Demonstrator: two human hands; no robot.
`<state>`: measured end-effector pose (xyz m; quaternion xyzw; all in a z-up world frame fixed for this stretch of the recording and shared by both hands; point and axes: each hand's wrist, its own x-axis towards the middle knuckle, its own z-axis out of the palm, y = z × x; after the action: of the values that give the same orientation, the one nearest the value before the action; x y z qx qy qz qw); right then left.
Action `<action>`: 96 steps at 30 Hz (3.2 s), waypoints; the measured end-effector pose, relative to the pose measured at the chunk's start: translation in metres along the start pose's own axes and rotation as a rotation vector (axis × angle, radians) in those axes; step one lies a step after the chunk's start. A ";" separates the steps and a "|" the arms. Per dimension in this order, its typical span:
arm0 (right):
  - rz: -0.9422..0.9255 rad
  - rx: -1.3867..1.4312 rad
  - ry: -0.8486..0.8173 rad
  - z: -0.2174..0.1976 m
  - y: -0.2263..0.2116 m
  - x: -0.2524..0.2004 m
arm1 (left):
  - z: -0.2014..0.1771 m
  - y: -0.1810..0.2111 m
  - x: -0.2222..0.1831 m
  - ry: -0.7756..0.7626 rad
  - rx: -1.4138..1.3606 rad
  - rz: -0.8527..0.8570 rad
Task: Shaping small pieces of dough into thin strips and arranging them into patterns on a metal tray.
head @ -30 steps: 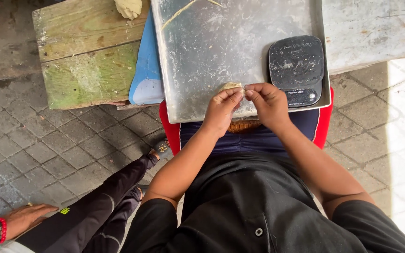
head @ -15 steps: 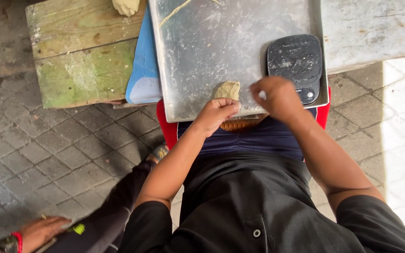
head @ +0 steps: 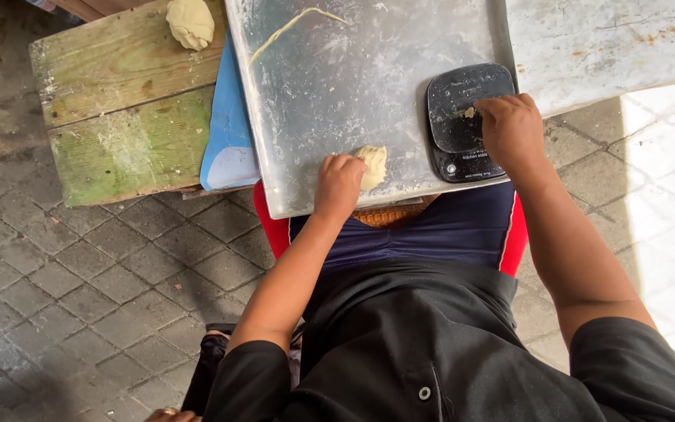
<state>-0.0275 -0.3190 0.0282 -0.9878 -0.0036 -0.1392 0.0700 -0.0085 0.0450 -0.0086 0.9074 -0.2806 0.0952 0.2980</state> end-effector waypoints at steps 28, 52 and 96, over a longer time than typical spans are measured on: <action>-0.029 1.181 -0.021 -0.134 -0.245 0.034 | -0.106 0.078 0.069 0.098 -2.220 -0.131; -0.431 0.381 0.096 -0.097 -0.225 0.021 | -0.066 0.078 0.058 0.105 -2.036 -0.446; 0.128 1.015 0.165 -0.042 -0.186 0.087 | -0.070 0.113 0.086 -0.023 -2.113 -0.256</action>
<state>0.0401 -0.1422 0.1175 -0.8135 -0.0046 -0.1930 0.5486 -0.0020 -0.0281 0.1320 0.2121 -0.1264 -0.2374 0.9395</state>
